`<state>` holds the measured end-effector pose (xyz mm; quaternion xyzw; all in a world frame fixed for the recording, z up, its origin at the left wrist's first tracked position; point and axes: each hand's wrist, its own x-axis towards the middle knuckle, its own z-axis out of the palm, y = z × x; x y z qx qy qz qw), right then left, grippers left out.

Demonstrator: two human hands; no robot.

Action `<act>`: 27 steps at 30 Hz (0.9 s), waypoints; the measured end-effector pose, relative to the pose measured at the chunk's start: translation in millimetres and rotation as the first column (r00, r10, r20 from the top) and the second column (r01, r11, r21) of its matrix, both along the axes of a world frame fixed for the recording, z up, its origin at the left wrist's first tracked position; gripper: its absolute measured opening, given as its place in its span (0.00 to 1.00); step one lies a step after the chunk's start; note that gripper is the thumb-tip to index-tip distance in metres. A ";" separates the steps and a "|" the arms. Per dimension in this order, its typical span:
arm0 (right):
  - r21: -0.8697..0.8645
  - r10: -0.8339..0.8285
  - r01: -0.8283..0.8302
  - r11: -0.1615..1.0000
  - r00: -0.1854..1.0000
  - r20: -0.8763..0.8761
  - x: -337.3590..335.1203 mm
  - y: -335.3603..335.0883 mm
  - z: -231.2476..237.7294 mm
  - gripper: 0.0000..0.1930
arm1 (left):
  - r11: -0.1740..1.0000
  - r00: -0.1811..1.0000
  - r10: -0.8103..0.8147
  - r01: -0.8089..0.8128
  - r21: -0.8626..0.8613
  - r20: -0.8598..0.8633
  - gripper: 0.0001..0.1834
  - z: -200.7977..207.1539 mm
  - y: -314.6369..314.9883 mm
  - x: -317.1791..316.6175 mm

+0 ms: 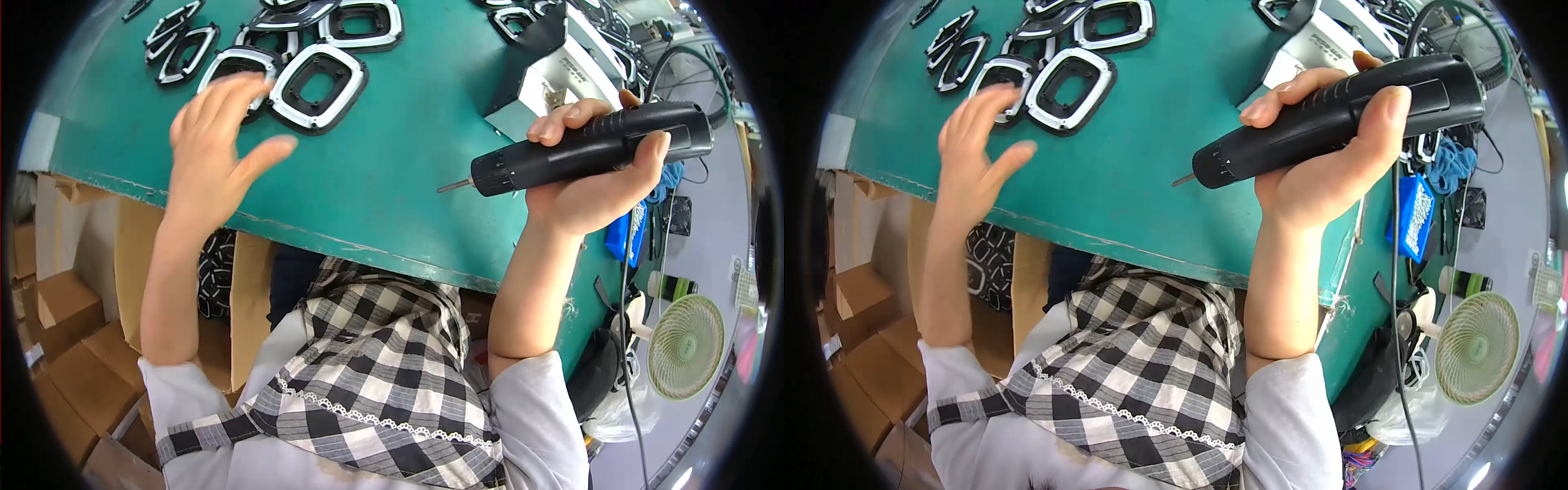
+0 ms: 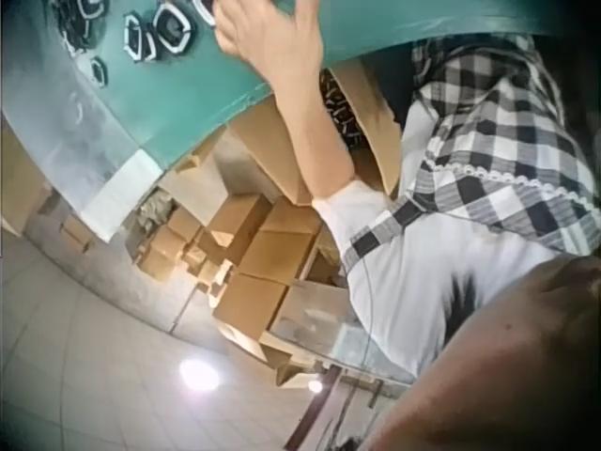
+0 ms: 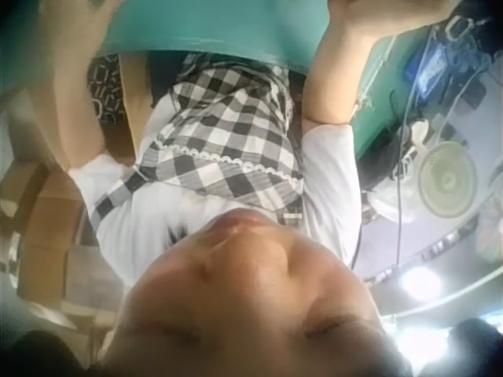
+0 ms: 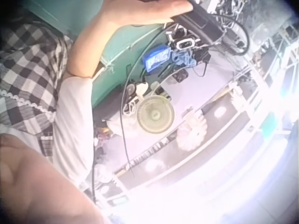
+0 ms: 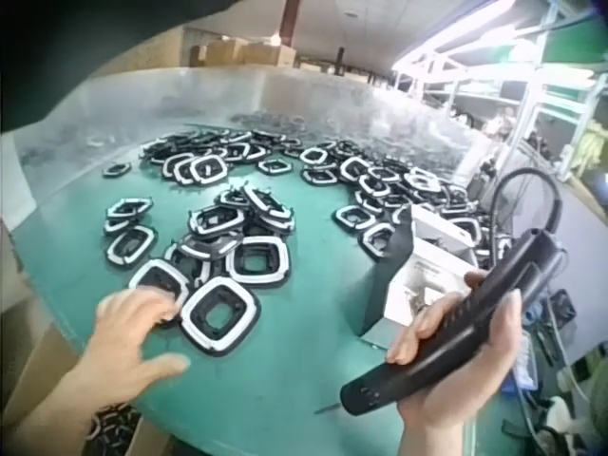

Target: Using an electric screwdriver to install screws into small plastic component frames at a workbench.

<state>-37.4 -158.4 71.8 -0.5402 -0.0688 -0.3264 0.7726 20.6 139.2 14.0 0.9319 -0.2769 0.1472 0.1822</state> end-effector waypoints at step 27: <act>-0.453 -0.442 0.601 0.659 0.796 0.413 21.3 -61.3 43.4 0.30 | 0.924 0.936 -0.325 0.345 0.166 -0.138 0.43 6.4 -40.7 20.6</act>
